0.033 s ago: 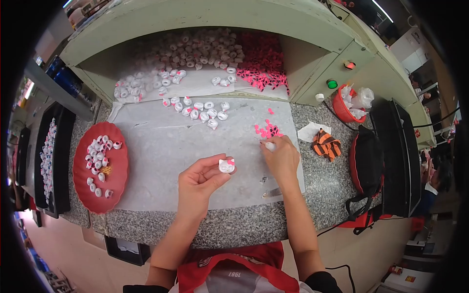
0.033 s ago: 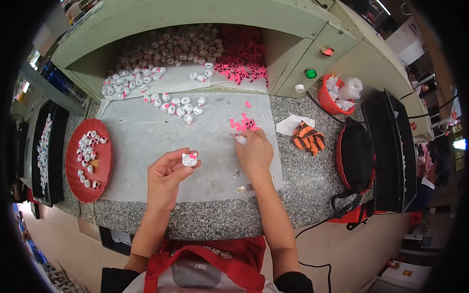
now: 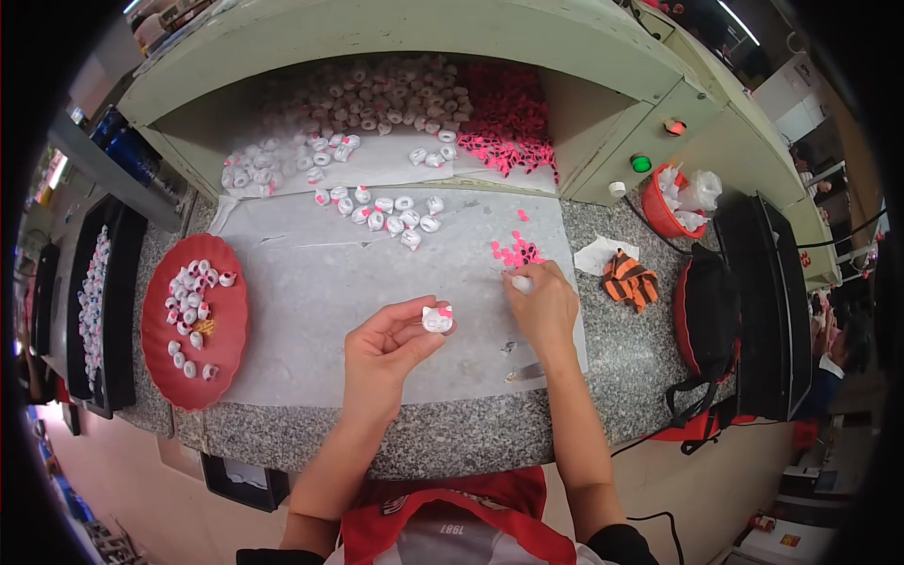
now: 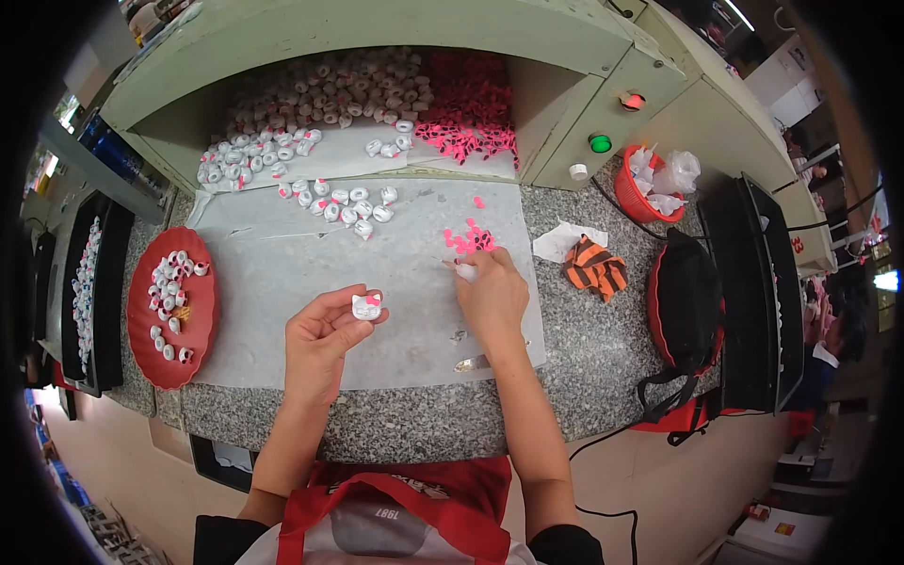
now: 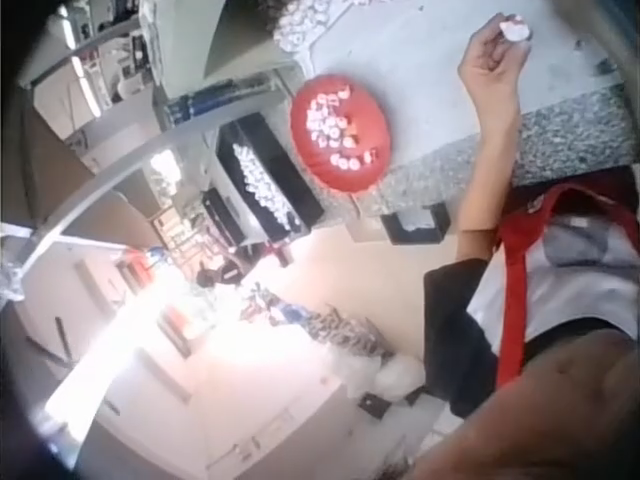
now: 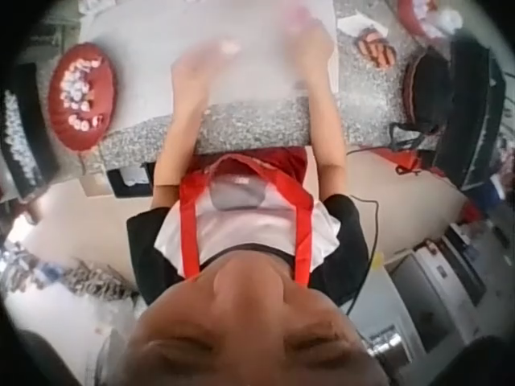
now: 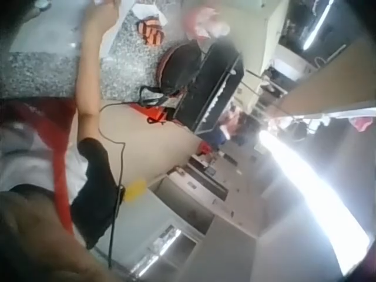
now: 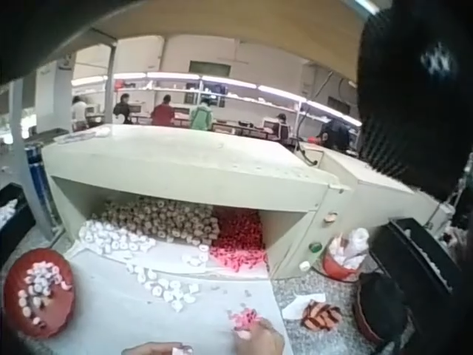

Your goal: Apply glue to small pink bows and attach them to plastic toy head components.

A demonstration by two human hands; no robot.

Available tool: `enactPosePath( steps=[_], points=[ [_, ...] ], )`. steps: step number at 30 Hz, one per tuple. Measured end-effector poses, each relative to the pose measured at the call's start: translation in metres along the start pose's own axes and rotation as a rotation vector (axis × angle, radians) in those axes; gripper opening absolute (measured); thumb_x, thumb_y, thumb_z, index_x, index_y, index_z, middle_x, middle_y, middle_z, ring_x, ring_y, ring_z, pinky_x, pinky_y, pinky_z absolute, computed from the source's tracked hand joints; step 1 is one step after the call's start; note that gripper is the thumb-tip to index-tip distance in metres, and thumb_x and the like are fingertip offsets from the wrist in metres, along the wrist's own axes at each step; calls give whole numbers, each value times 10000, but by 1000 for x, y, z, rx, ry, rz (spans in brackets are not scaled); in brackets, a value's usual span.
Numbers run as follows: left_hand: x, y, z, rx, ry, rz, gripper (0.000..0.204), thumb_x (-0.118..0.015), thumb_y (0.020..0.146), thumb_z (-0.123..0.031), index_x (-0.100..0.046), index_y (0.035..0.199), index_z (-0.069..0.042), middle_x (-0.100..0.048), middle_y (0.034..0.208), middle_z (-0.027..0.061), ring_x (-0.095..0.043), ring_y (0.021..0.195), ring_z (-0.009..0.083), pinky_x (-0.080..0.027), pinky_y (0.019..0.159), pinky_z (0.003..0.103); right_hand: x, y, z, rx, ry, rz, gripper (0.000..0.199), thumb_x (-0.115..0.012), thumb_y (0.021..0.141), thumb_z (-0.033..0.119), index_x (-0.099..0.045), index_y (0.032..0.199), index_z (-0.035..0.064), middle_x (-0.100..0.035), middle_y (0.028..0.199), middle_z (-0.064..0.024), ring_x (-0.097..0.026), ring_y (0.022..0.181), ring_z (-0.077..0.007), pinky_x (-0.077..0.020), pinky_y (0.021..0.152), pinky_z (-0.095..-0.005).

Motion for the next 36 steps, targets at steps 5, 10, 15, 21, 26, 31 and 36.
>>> enactPosePath(
  steps=[5,10,15,21,26,31,36],
  points=[
    [1,1,3,-59,107,-42,327,-553,733,106,-524,1055,55,-600,967,141,-601,878,207,-480,778,277,4,-16,12,-205,803,241,108,-643,706,49,-609,799,6,-600,719,-51,-559,607,-131,-438,561,-244],
    [-10,0,6,-77,130,-15,302,-549,759,99,-525,1055,46,-600,963,112,-584,889,147,-476,769,231,13,-40,66,4,1033,428,107,-650,701,0,-606,798,-3,-595,720,-16,-526,656,-67,-429,593,-203],
    [-18,-5,-1,-200,153,44,323,-512,767,126,-509,1080,48,-555,1046,127,-558,958,183,-475,815,259,8,-44,58,-149,1022,436,108,-667,707,39,-603,787,4,-601,717,-22,-532,689,-65,-432,624,-204],
    [-18,-3,4,-62,37,88,325,-542,739,109,-534,1059,52,-555,1063,183,-555,976,221,-461,853,321,3,-43,48,-219,970,461,129,-690,692,46,-602,780,10,-592,716,-20,-532,699,-61,-434,612,-203],
    [-15,-2,10,26,-82,117,311,-552,740,92,-544,1048,49,-549,1074,198,-555,978,234,-454,859,337,8,-42,58,-143,983,440,156,-705,679,45,-616,801,10,-583,758,-17,-534,684,-67,-429,603,-196],
    [-17,-4,8,-36,-58,97,294,-553,752,79,-547,1044,47,-562,1052,193,-560,966,229,-456,848,325,15,-41,62,-38,974,364,134,-691,690,36,-624,805,12,-586,757,-30,-535,672,-77,-426,591,-203],
    [-14,-7,1,-146,26,56,271,-546,771,68,-551,1040,41,-572,1031,186,-565,957,211,-459,832,304,15,-41,63,14,971,331,111,-673,696,16,-626,796,9,-587,736,-41,-539,658,-95,-425,581,-216]
  ],
)
Point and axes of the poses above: each hand's wrist, its own y-axis towards the middle knuckle, its own x-axis out of the back of the hand, z = x × y, the point moved 9 cm from there along y, towards the middle knuckle
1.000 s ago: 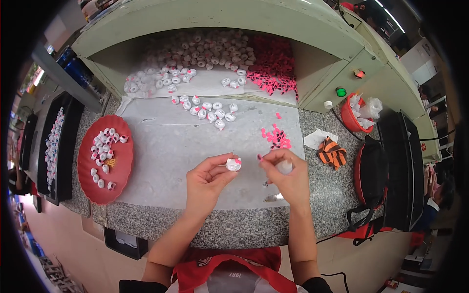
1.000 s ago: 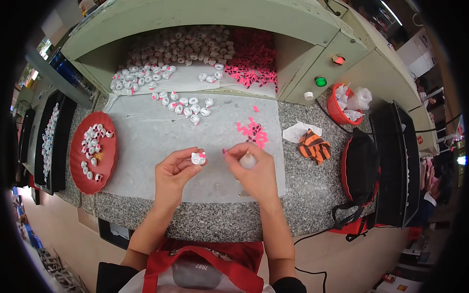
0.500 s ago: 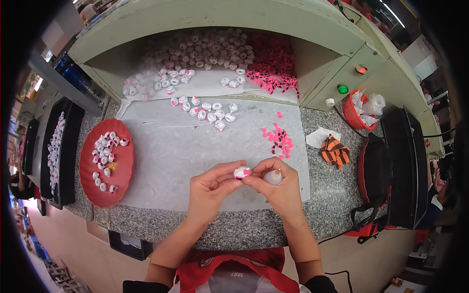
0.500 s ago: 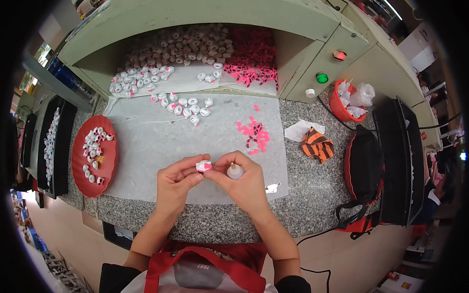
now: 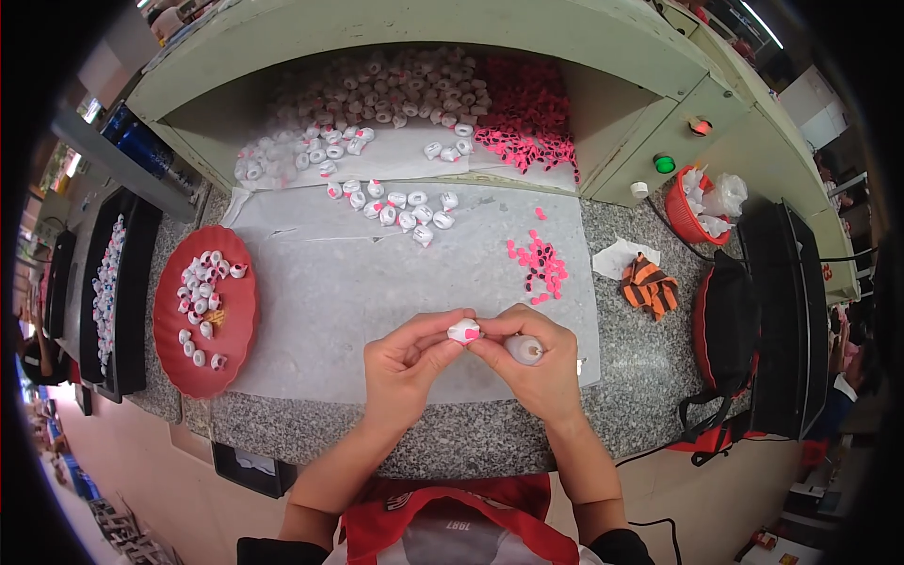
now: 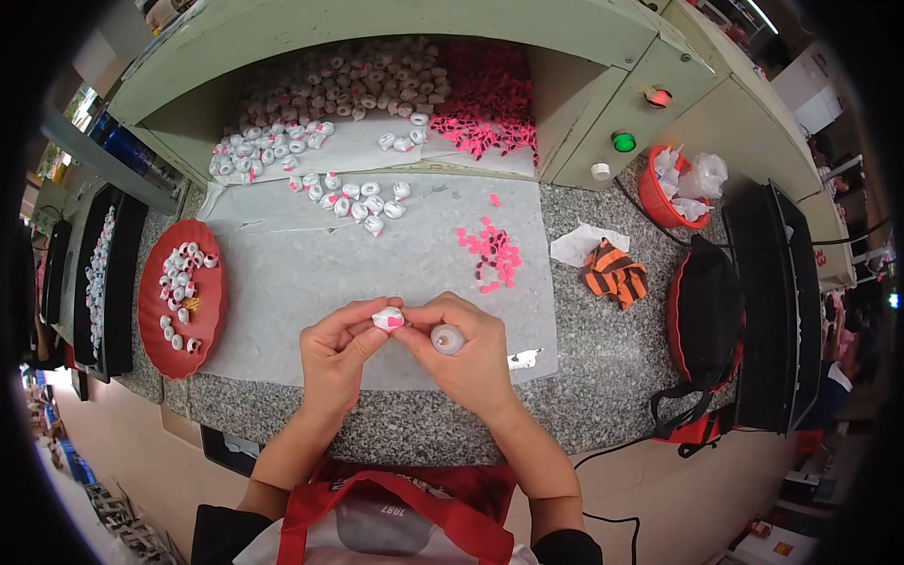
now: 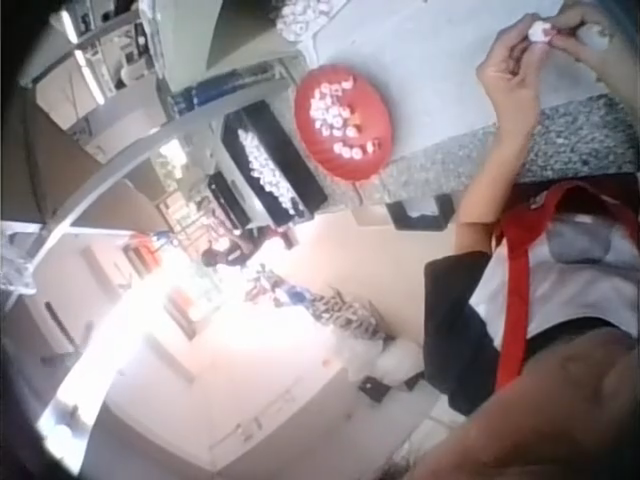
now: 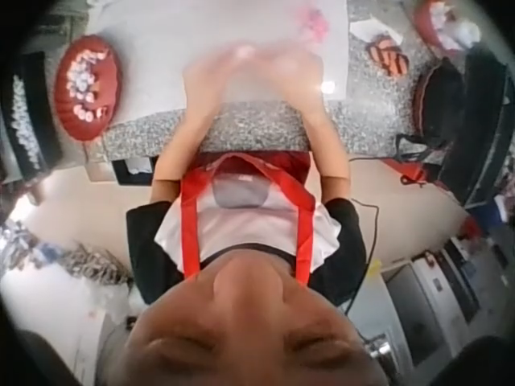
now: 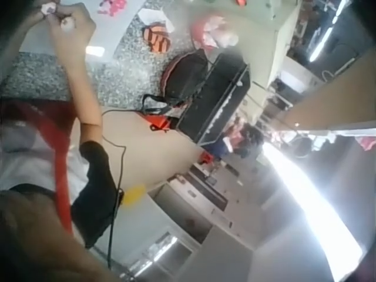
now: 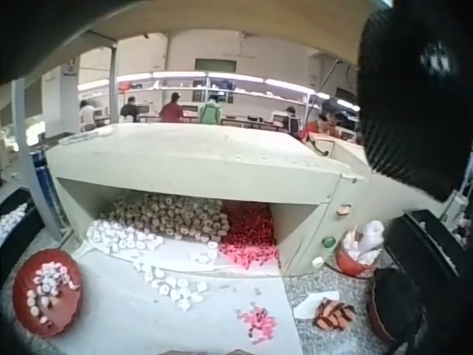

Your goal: Apply glue to small pink bows and attach them to plastic toy head components.

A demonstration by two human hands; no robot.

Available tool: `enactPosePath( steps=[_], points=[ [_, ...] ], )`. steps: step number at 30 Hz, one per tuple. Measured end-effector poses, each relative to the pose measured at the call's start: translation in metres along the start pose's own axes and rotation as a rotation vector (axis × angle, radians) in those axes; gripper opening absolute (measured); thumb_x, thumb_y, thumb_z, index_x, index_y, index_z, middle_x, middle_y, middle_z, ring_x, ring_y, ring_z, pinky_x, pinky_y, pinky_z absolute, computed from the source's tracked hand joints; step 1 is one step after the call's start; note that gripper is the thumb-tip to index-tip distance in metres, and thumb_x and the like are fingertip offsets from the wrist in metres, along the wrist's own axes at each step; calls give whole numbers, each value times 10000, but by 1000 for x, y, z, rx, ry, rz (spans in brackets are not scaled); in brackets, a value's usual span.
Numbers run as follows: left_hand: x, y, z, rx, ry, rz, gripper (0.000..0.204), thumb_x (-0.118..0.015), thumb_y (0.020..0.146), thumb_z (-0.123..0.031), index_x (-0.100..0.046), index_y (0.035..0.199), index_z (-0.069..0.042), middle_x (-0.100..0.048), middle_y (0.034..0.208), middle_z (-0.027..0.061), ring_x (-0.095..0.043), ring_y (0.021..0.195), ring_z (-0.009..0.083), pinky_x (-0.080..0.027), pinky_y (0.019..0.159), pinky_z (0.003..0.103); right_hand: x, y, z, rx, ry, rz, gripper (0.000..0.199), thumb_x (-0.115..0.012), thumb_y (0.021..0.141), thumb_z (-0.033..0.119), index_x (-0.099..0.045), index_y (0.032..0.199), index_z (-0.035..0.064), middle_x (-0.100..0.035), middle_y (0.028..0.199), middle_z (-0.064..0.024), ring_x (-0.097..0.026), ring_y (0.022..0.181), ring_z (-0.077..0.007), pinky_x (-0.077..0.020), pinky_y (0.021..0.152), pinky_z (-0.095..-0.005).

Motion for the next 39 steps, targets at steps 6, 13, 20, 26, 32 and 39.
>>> enactPosePath(
  steps=[6,13,20,26,32,39],
  points=[
    [6,4,8,94,-99,-50,273,-532,803,22,-522,1075,41,-600,958,151,-586,900,191,-471,795,262,-3,2,5,98,-69,15,154,-666,676,-46,-616,815,-2,-581,756,-53,-539,652,-105,-422,580,-213],
    [5,2,8,244,-159,-37,304,-542,797,20,-483,1096,35,-612,910,144,-605,834,178,-493,717,254,-7,0,7,235,42,113,226,-641,693,-56,-581,905,-9,-585,893,-135,-569,657,-131,-464,565,-220],
    [-2,-3,-3,72,83,69,259,-593,766,34,-522,1014,27,-618,832,108,-619,764,163,-494,622,220,-7,-1,-17,-119,423,142,148,-637,739,4,-583,875,-21,-589,832,-85,-546,621,-101,-445,524,-215],
    [4,-4,-6,46,121,36,223,-596,764,33,-549,982,21,-624,849,108,-609,743,135,-491,617,221,-19,1,-19,-120,413,187,138,-640,747,31,-570,858,-12,-598,831,-88,-540,618,-90,-438,503,-208],
    [60,-3,-31,-4,492,-155,177,-571,759,53,-569,935,33,-622,862,109,-609,756,150,-496,669,244,-32,-2,-33,-110,173,150,178,-617,731,-11,-564,901,-10,-595,951,-117,-565,637,-105,-463,511,-210],
    [145,23,-113,-382,1493,-579,279,-619,722,-84,-607,1000,-69,-530,1061,147,-544,935,289,-447,781,343,-22,-4,-33,-240,113,118,202,-624,713,-13,-550,900,4,-591,966,-97,-575,665,-96,-473,518,-211]
  ],
)
Point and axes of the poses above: each hand's wrist, its own y-axis towards the middle knuckle, its own x-axis out of the back of the hand, z = x × y, the point moved 9 cm from there along y, towards the middle knuckle
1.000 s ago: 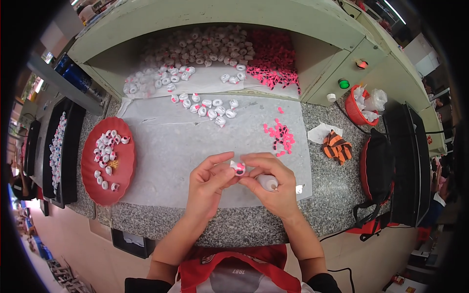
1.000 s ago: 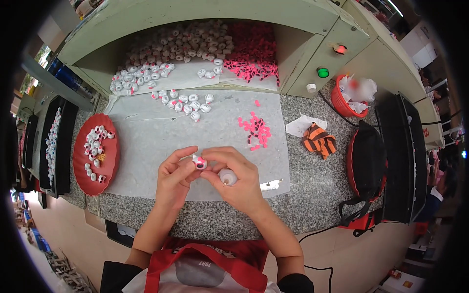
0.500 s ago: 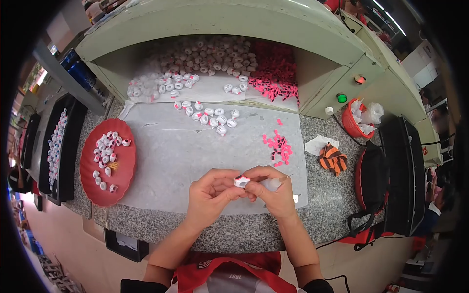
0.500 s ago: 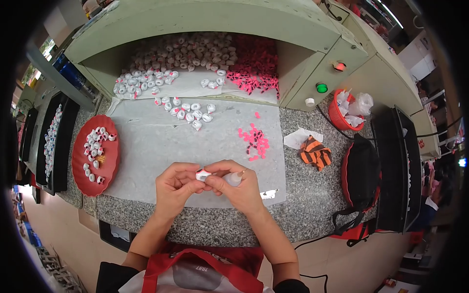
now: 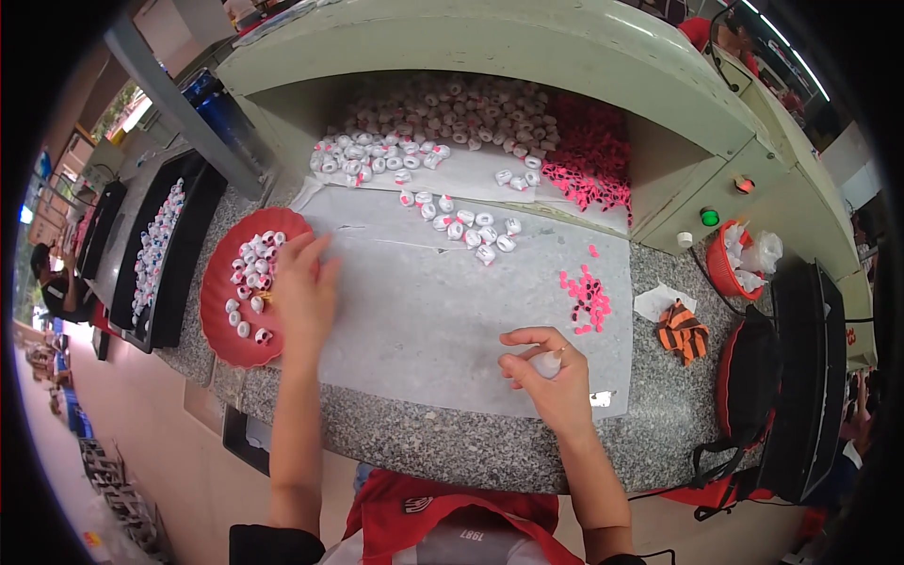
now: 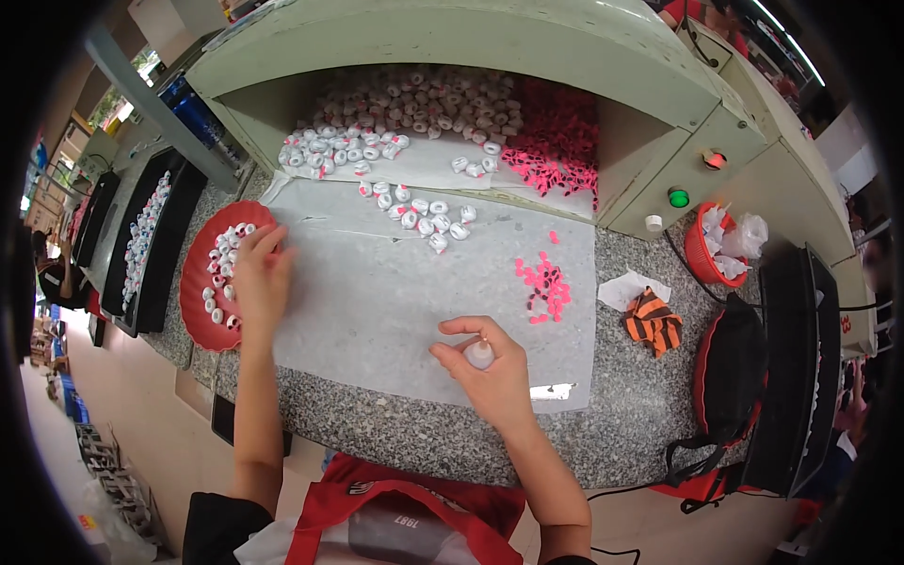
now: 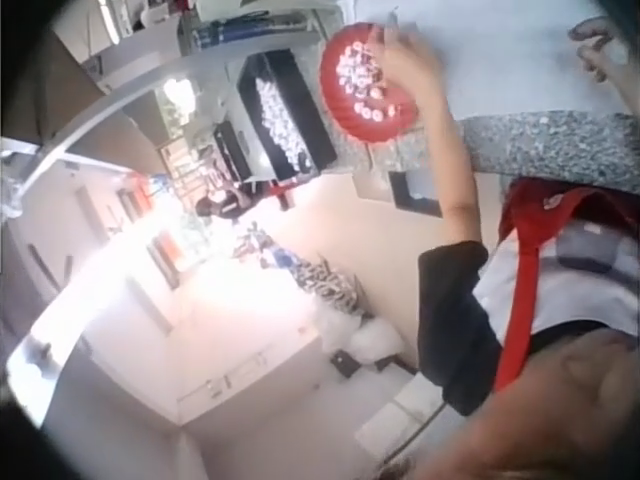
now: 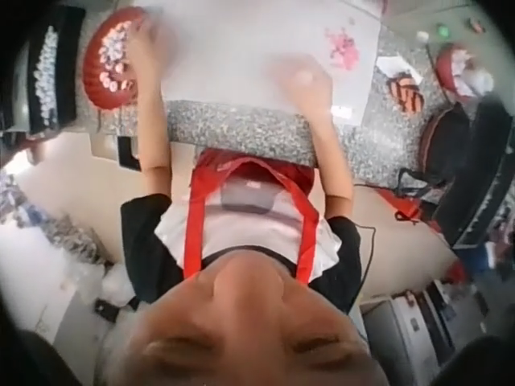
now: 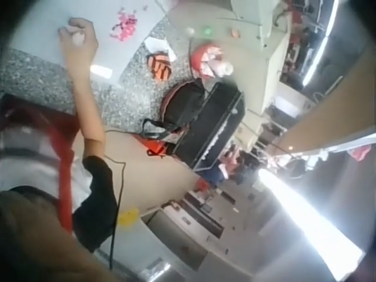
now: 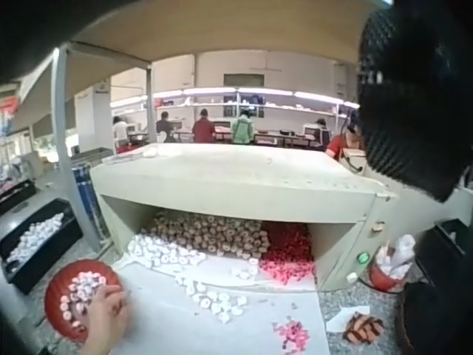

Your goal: Apply glue to small pink bows and attach them to plastic toy head components.

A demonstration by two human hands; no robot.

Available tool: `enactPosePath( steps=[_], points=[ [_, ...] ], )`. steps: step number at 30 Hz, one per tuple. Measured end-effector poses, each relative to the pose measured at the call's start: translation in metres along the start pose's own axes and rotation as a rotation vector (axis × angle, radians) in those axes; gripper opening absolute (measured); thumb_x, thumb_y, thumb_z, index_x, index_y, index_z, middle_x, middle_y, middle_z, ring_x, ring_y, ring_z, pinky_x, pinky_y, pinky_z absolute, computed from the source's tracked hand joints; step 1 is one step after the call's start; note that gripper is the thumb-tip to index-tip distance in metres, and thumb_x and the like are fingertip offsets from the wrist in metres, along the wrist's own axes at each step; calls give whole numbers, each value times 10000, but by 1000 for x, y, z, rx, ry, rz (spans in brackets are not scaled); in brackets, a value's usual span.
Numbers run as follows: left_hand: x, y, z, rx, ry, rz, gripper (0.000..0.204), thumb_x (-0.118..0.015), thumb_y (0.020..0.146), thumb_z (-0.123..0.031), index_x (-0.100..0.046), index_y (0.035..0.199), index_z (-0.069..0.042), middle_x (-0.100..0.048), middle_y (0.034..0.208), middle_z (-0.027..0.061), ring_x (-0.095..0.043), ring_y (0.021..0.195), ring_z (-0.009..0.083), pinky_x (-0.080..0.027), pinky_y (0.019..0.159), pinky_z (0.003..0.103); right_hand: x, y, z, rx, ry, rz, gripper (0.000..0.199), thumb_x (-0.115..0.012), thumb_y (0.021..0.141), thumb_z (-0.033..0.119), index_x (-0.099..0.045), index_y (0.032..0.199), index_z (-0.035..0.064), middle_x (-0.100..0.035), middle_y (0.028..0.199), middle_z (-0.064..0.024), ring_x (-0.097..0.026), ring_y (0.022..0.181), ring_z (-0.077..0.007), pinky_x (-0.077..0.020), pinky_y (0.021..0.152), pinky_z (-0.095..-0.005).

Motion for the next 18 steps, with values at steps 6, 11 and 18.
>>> enactPosePath(
  steps=[6,11,18],
  points=[
    [-112,26,-77,-283,5,104,228,-621,687,-43,-598,913,-68,-547,906,114,-562,784,261,-476,646,335,8,5,1,112,-16,-16,324,-598,710,-44,-474,1004,16,-546,939,-86,-565,711,-109,-484,556,-224],
    [-97,18,-78,-240,-212,106,207,-581,712,-1,-590,913,-46,-581,877,92,-594,747,235,-483,660,313,21,-1,9,227,14,-89,414,-562,696,-102,-385,1041,42,-469,932,-85,-558,712,-145,-494,592,-246],
    [-98,-95,-105,948,-1800,888,242,-550,789,-26,-531,1028,0,-573,977,120,-593,843,215,-500,738,251,28,-12,36,195,270,-155,382,-504,700,-110,-395,1038,30,-529,846,-92,-555,640,-142,-480,579,-231]
  ],
)
Point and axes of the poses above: each hand's wrist, its own y-axis towards the middle knuckle, its own x-axis out of the back of the hand, z = x × y, the point moved 9 cm from there along y, towards the middle knuckle
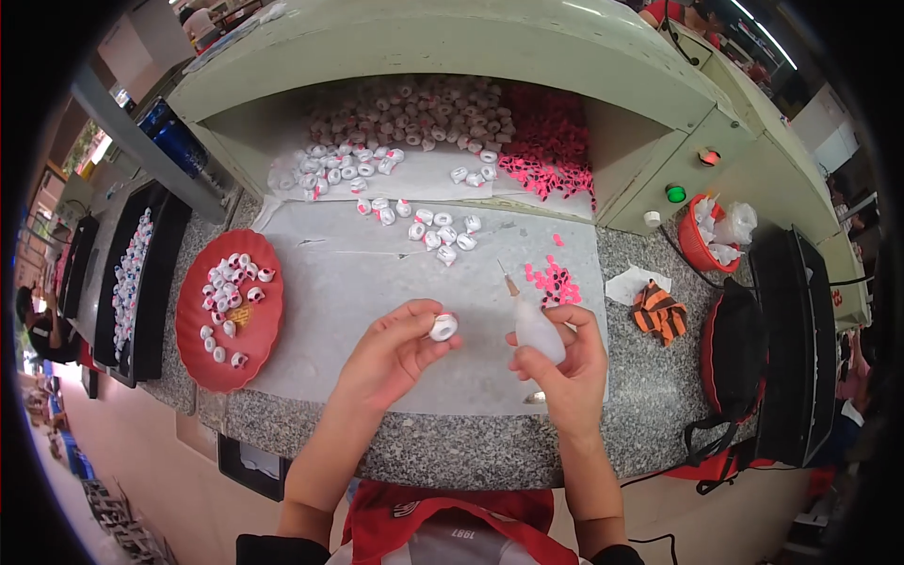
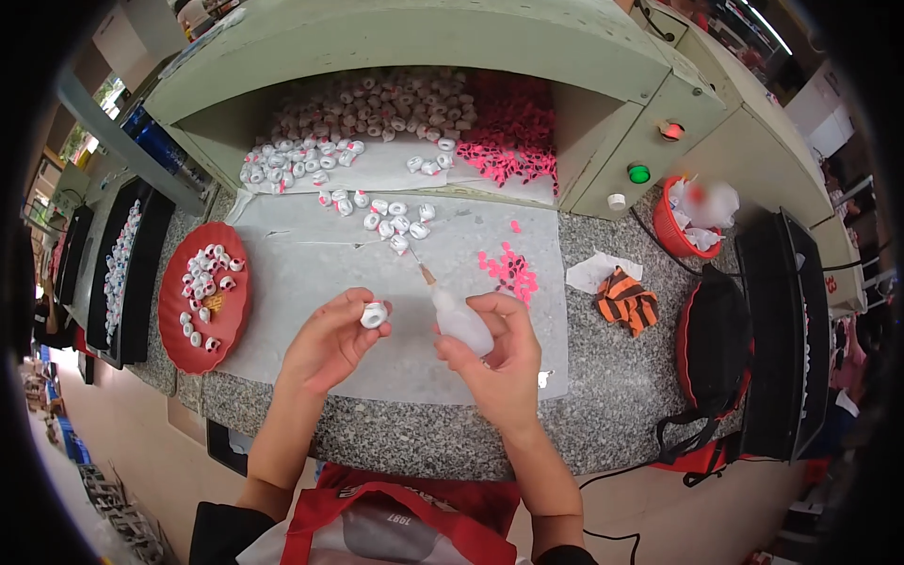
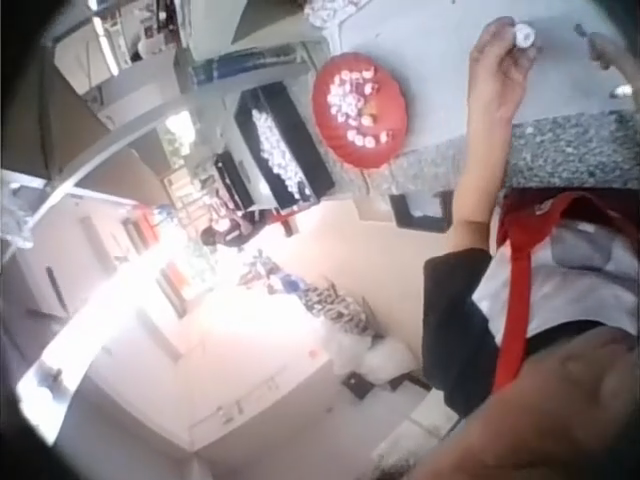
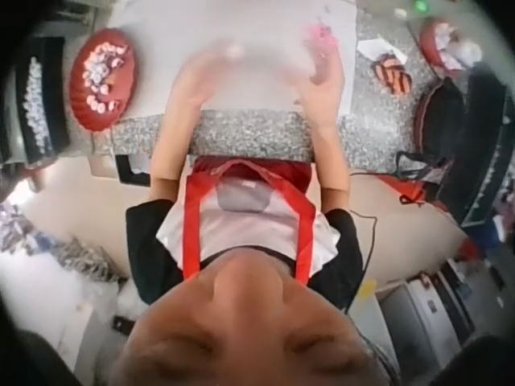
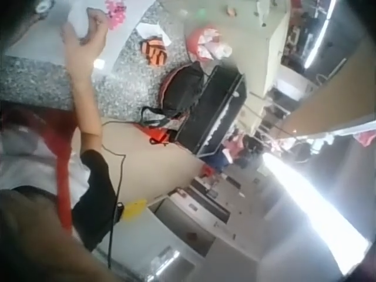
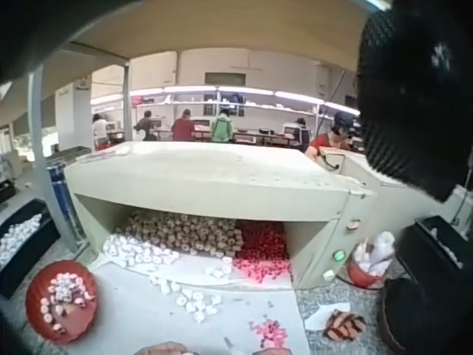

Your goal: Apply glue to small pink bows and attach them to plastic toy head components.

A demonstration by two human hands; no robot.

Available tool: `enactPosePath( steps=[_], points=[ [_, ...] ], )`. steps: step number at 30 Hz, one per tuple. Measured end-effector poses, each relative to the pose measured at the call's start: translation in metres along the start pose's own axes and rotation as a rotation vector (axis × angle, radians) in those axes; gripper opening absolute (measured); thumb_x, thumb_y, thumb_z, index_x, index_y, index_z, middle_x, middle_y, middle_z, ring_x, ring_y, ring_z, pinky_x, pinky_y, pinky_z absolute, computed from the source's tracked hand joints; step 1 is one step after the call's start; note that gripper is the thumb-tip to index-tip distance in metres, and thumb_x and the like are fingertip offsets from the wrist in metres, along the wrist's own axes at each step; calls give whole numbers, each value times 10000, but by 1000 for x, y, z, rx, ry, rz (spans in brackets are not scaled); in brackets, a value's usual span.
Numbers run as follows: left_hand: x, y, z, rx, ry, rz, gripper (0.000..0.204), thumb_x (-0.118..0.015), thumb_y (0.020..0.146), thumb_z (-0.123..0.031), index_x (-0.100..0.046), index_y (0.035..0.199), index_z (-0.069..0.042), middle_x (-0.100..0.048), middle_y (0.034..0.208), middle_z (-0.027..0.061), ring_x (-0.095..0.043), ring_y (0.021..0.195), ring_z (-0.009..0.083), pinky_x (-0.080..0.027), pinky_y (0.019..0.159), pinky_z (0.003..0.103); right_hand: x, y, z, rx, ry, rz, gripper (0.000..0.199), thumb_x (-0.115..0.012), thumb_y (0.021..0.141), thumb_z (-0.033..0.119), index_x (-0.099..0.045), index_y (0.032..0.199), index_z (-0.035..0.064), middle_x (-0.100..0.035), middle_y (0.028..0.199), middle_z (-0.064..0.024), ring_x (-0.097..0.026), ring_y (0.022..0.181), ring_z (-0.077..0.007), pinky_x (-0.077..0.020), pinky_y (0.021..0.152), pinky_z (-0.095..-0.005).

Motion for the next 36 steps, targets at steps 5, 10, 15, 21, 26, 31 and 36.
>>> enactPosePath(
  steps=[5,10,15,21,26,31,36],
  points=[
    [-29,-11,-12,-373,467,-17,317,-553,769,46,-508,1082,26,-561,988,121,-574,892,190,-516,722,257,13,-20,38,266,-191,-135,271,-570,704,63,-499,952,-17,-568,846,-93,-554,665,-128,-444,572,-207],
    [-42,-31,-21,-656,847,-141,344,-558,738,115,-503,1071,53,-541,1007,122,-564,909,175,-515,744,269,-14,-40,57,535,-556,-66,220,-575,686,74,-540,886,-10,-589,779,-85,-556,638,-131,-449,585,-232],
    [-43,-32,-24,-706,851,-124,300,-548,743,120,-518,1035,56,-528,1023,135,-560,933,197,-510,774,284,-16,-38,55,520,-597,-44,191,-591,694,74,-551,863,-7,-606,728,-101,-578,608,-137,-457,553,-241],
    [-49,-30,-22,-727,855,-107,297,-547,740,127,-520,1028,56,-528,1021,143,-559,938,209,-512,774,285,-12,-36,56,550,-612,-44,179,-589,698,78,-553,853,-5,-611,721,-111,-586,587,-150,-461,537,-247],
    [-47,-33,-25,-749,852,-105,297,-564,731,114,-544,1016,35,-543,1002,131,-570,911,194,-518,755,273,-19,-36,57,552,-624,-27,169,-582,688,63,-548,839,-5,-611,704,-114,-588,572,-155,-461,530,-250],
    [-48,-35,-27,-779,921,-123,311,-582,718,104,-574,1012,2,-559,985,115,-581,880,173,-523,734,261,-25,-37,60,594,-644,42,158,-580,675,56,-541,816,-5,-613,683,-111,-590,553,-162,-459,509,-254],
    [-47,-32,-26,-745,917,-122,287,-556,726,125,-556,1001,44,-537,1019,144,-561,925,195,-507,756,269,-19,-36,60,590,-654,21,160,-585,681,68,-542,816,-4,-614,685,-112,-591,553,-161,-457,507,-254]
  ],
)
Point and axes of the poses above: each hand's wrist, its own y-axis towards the middle knuckle, its own x-axis out of the back of the hand, z = x × y, the point moved 9 cm from there along y, towards the middle knuckle
